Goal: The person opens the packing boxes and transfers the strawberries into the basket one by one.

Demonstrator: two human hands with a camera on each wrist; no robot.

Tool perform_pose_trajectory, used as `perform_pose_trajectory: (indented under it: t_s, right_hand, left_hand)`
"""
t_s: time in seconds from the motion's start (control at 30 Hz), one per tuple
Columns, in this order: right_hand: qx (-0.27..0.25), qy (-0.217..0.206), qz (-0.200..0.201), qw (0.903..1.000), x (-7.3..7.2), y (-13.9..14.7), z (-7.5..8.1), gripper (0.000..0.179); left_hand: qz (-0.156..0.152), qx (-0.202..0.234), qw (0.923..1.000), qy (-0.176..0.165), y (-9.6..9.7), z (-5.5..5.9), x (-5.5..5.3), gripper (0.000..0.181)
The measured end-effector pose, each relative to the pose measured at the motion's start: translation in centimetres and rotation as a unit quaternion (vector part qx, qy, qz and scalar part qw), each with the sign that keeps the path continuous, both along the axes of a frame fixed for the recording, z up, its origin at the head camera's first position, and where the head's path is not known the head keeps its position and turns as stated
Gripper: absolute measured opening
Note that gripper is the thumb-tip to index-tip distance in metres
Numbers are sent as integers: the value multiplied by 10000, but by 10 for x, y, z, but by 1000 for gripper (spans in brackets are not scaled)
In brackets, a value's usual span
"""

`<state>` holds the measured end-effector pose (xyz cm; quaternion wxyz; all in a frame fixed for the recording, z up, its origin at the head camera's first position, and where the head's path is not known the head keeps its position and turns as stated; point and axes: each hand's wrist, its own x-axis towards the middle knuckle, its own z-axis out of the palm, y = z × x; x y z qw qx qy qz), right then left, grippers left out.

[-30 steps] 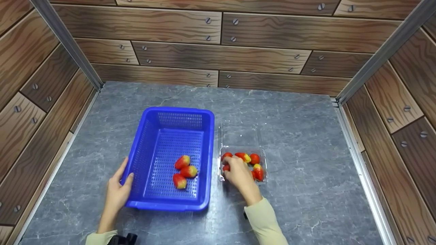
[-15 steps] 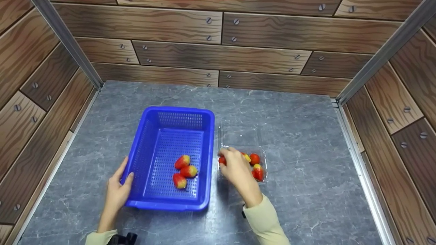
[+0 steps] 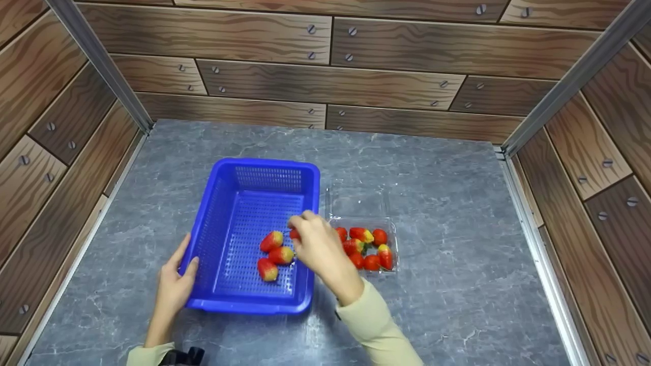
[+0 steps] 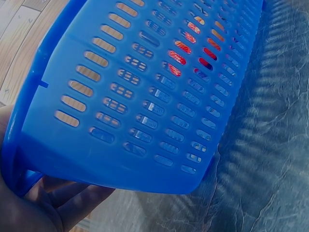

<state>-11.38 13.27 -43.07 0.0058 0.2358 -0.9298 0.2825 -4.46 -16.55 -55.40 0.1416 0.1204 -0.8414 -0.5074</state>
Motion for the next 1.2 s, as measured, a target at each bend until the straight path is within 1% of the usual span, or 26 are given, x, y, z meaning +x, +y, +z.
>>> perform_pose_trajectory:
  t_s: [0.33,0.47,0.63,0.8,0.9,1.07,1.2]
  right_hand:
    - [-45,44,637,9979,2,-45,-1,25]
    - [3,-163,759,9970,1,-65,1,26]
    - [149,-453,901,9948,-2,-85,-5,27]
    - [293,-459,1070,9928,-6,-101,-16,27]
    - [435,-500,1097,9917,-10,-109,-27,26]
    - [750,-827,1134,9873,-15,-119,-43,23]
    - [774,-1047,1130,9850,-19,-125,-50,23]
  left_hand:
    - [44,5,10000,73,1,1,0,59]
    - [67,-24,10000,35,1,1,-1,59]
    - [22,-9,10000,20,2,1,-1,58]
    - [6,-8,10000,79,0,0,-1,57]
    - [-1,38,10000,70,0,0,-1,58]
    - [10,61,10000,-41,0,0,0,58]
    - [18,23,9999,-102,0,0,0,58]
